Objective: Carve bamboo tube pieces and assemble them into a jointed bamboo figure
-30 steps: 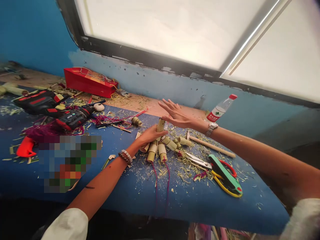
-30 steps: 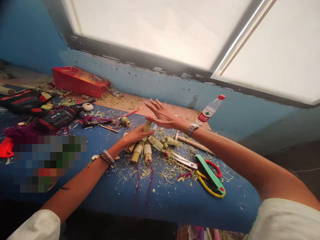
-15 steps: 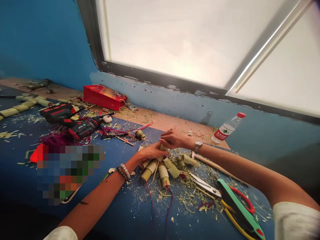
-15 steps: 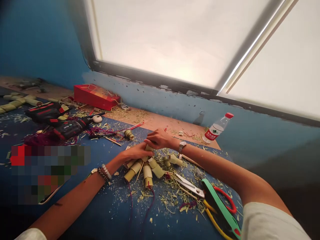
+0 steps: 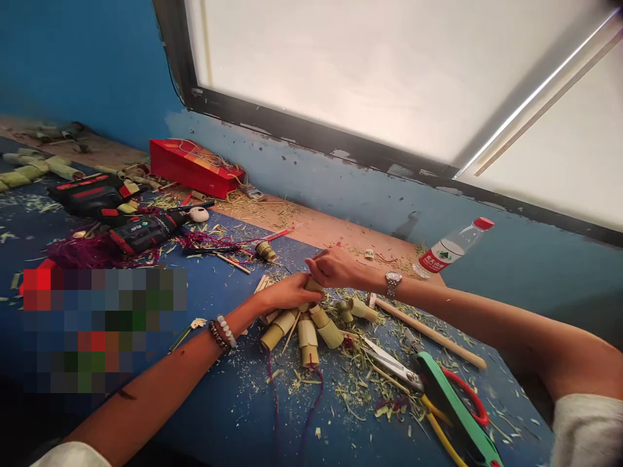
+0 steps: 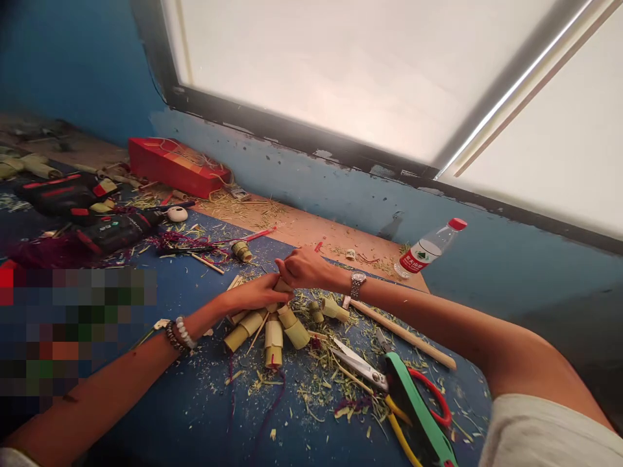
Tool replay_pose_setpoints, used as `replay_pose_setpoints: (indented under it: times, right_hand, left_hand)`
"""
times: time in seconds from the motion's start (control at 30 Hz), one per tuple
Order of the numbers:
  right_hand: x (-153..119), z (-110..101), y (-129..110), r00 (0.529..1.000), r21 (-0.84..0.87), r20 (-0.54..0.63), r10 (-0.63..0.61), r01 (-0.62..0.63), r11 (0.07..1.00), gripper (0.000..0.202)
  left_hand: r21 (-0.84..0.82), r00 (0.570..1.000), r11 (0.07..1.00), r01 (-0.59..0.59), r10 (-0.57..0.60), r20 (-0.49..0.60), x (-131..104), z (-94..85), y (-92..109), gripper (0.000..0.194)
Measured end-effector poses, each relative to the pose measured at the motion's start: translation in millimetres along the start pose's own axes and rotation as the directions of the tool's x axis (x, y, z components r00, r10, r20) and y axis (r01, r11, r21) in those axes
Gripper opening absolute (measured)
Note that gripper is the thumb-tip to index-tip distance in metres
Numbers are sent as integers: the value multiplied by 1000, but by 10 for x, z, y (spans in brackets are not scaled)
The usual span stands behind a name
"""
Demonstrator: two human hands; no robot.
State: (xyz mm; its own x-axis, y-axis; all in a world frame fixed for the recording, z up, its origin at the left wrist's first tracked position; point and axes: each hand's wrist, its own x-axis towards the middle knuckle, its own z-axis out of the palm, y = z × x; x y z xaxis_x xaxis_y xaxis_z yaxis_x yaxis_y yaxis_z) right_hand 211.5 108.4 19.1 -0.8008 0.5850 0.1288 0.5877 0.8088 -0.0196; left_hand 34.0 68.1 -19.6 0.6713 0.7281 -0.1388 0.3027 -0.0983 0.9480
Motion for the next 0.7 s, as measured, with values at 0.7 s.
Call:
replay_pose_setpoints:
  times: [0.7]
  right_hand:
    - [-245, -526, 66, 888, 373, 14, 460, -432, 821, 61]
  left_hand:
    - [177, 999, 984, -32, 37, -23, 27, -49, -19, 38]
